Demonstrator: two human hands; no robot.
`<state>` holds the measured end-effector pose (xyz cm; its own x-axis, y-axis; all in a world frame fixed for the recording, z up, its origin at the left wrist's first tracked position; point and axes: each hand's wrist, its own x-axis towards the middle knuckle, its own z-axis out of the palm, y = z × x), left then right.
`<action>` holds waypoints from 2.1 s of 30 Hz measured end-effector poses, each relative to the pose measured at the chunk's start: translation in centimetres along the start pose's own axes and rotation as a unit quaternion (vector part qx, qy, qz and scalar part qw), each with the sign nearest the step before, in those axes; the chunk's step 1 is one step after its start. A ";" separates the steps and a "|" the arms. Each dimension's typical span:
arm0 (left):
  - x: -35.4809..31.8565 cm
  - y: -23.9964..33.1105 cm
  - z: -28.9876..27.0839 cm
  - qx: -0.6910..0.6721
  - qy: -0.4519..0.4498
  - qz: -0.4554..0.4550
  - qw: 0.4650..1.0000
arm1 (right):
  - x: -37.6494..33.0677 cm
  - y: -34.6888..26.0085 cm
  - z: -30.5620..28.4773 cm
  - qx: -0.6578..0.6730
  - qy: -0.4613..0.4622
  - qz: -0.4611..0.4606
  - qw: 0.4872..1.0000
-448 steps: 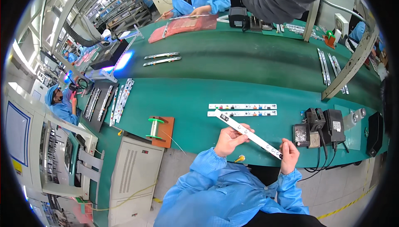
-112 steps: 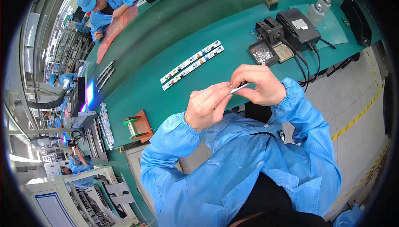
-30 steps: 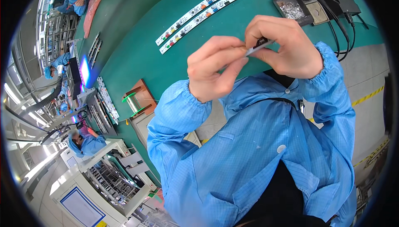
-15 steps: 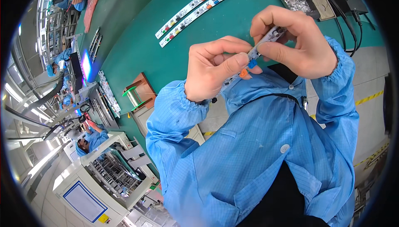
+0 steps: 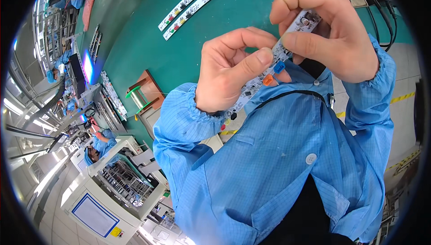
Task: The person attaches components onto circuit board strips by hand and solders them using a soldering iron and solder wire. The person then turns the circuit boards over, places them on the table, and collects more strips to solder.
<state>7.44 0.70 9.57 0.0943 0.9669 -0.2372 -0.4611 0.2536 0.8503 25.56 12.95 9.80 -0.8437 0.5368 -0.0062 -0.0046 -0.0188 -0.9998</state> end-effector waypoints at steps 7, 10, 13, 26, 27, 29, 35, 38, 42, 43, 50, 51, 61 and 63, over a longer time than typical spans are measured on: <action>0.0 0.0 0.1 -0.006 -0.010 0.006 1.000 | -0.1 -0.2 0.1 0.004 -0.005 0.002 1.000; -0.1 -0.1 -0.1 -0.003 -0.013 0.001 1.000 | -0.2 -0.2 0.1 0.001 -0.013 -0.005 1.000; -0.3 -0.1 -0.2 -0.013 -0.004 -0.015 1.000 | -0.2 -0.3 0.1 0.012 -0.010 0.021 1.000; -0.2 2.1 1.1 0.421 0.047 0.354 0.834 | -1.6 2.2 3.2 0.180 0.091 -0.155 0.967; -0.2 2.0 1.3 0.443 0.051 0.376 0.812 | -1.9 2.7 3.5 0.171 0.102 -0.165 0.966; -0.3 1.8 1.7 0.452 0.055 0.387 0.801 | -2.4 3.2 3.9 0.192 0.110 -0.169 0.960; -0.5 1.2 1.7 0.301 0.065 0.335 0.891 | -2.4 3.2 5.1 0.082 0.122 -0.174 0.974; -0.1 0.2 1.9 0.143 0.075 0.303 0.939 | -2.2 3.4 6.3 0.038 0.131 -0.172 0.976; 0.2 -0.9 2.4 0.066 0.124 0.310 0.940 | -1.9 3.8 7.0 -0.014 0.155 -0.192 0.969; 0.2 -0.9 2.3 0.077 0.130 0.320 0.935 | -1.8 3.8 7.0 -0.029 0.161 -0.206 0.965; -0.3 -0.3 1.3 0.229 0.195 0.370 0.879 | -1.8 3.0 6.8 -0.062 0.134 -0.185 0.972; -0.2 -0.3 1.2 0.263 0.200 0.395 0.857 | -1.7 2.8 6.8 -0.065 0.127 -0.184 0.972; 0.3 -1.1 1.2 0.330 0.248 0.473 0.779 | -1.5 1.9 7.4 -0.084 0.141 -0.162 0.973; 0.4 -1.1 1.1 0.331 0.252 0.476 0.775 | -1.4 1.9 7.3 -0.079 0.140 -0.166 0.973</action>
<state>8.94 0.79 9.06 -0.4444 0.6325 0.6344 0.4587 -0.4477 0.7676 22.79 6.03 8.05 -0.6313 0.7000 0.3340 -0.1505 0.3120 -0.9381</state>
